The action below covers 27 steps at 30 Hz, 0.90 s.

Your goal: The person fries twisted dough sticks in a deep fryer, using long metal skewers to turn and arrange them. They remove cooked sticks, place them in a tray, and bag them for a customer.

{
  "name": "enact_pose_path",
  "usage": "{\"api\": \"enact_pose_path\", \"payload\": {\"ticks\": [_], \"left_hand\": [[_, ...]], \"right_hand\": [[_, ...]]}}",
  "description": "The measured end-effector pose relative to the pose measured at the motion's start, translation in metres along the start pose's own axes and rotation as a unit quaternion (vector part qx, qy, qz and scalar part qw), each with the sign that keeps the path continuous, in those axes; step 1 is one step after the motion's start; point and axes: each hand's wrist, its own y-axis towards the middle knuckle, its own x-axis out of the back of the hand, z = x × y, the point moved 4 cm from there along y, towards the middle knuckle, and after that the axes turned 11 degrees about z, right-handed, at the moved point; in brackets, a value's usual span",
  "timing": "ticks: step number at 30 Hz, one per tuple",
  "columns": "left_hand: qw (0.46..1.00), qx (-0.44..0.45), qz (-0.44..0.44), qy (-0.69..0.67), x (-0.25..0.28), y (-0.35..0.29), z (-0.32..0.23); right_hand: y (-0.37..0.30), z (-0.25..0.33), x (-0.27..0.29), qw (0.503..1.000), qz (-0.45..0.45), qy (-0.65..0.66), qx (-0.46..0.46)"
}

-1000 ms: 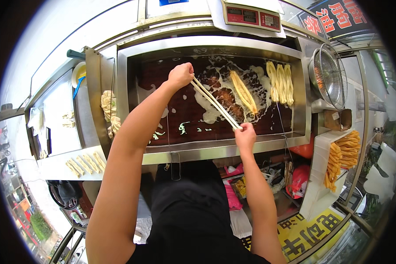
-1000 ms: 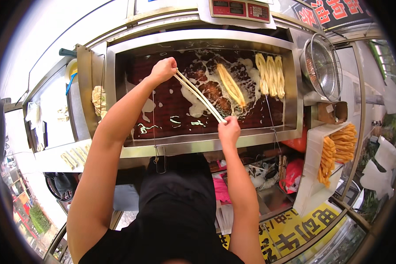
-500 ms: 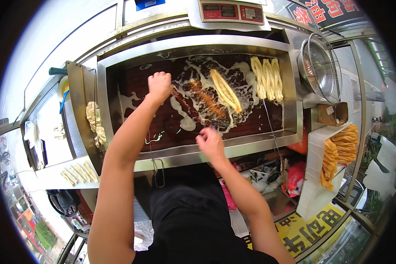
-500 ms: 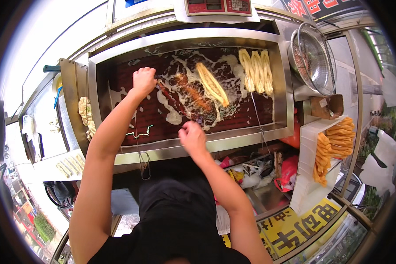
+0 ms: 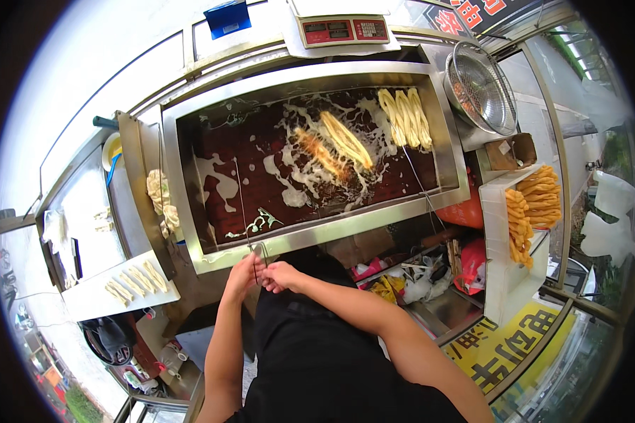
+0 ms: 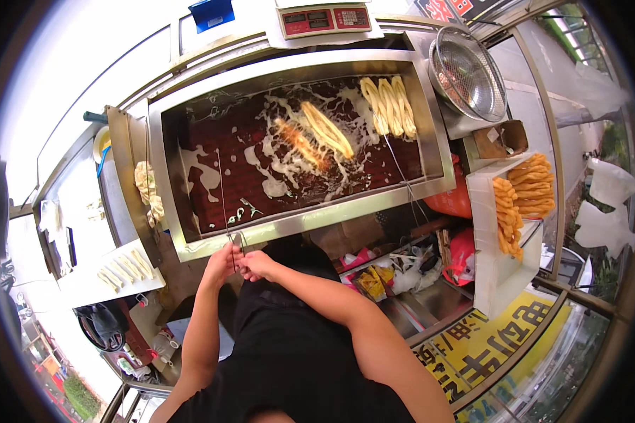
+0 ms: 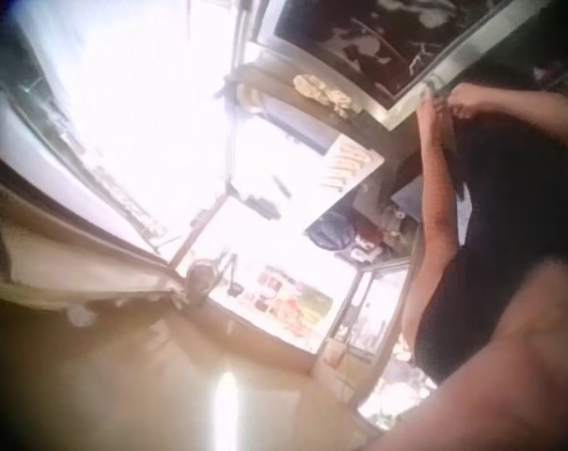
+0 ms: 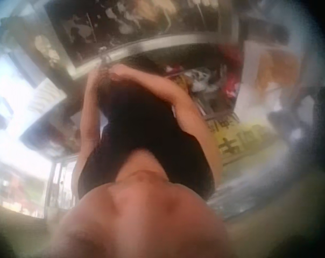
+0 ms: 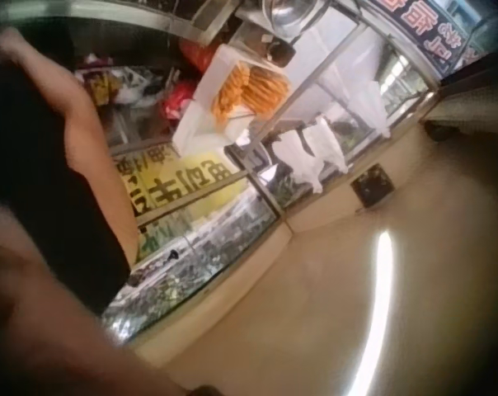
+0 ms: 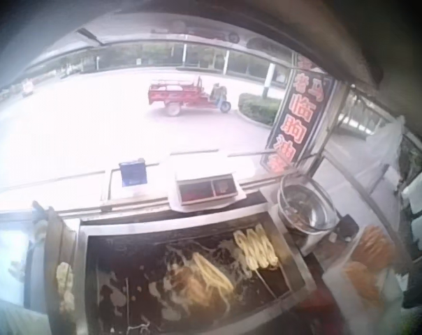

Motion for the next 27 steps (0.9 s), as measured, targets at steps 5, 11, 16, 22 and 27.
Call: {"api": "enact_pose_path", "payload": {"ticks": [5,11,16,22,27], "left_hand": [[0.959,-0.115,0.107,-0.237,-0.044,0.002,-0.025],[0.994,-0.104,0.017,-0.004,-0.074,-0.036,-0.032],[0.987,-0.096,0.018,0.13,-0.112,-0.033,-0.008],[0.981,-0.066,-0.011,0.184,-0.197,0.004,0.004],[0.987,-0.052,-0.009,0.152,-0.25,0.03,0.01]], "right_hand": [[-0.025,0.009,-0.025,0.995,0.063,0.061,0.051],[-0.17,0.054,0.068,0.829,-0.305,-0.425,0.196],[-0.326,0.064,0.222,0.497,-0.655,-0.566,0.061],[-0.345,0.054,0.309,0.589,-0.606,-0.53,-0.071],[-0.337,0.051,0.341,0.658,-0.545,-0.516,-0.06]]}}
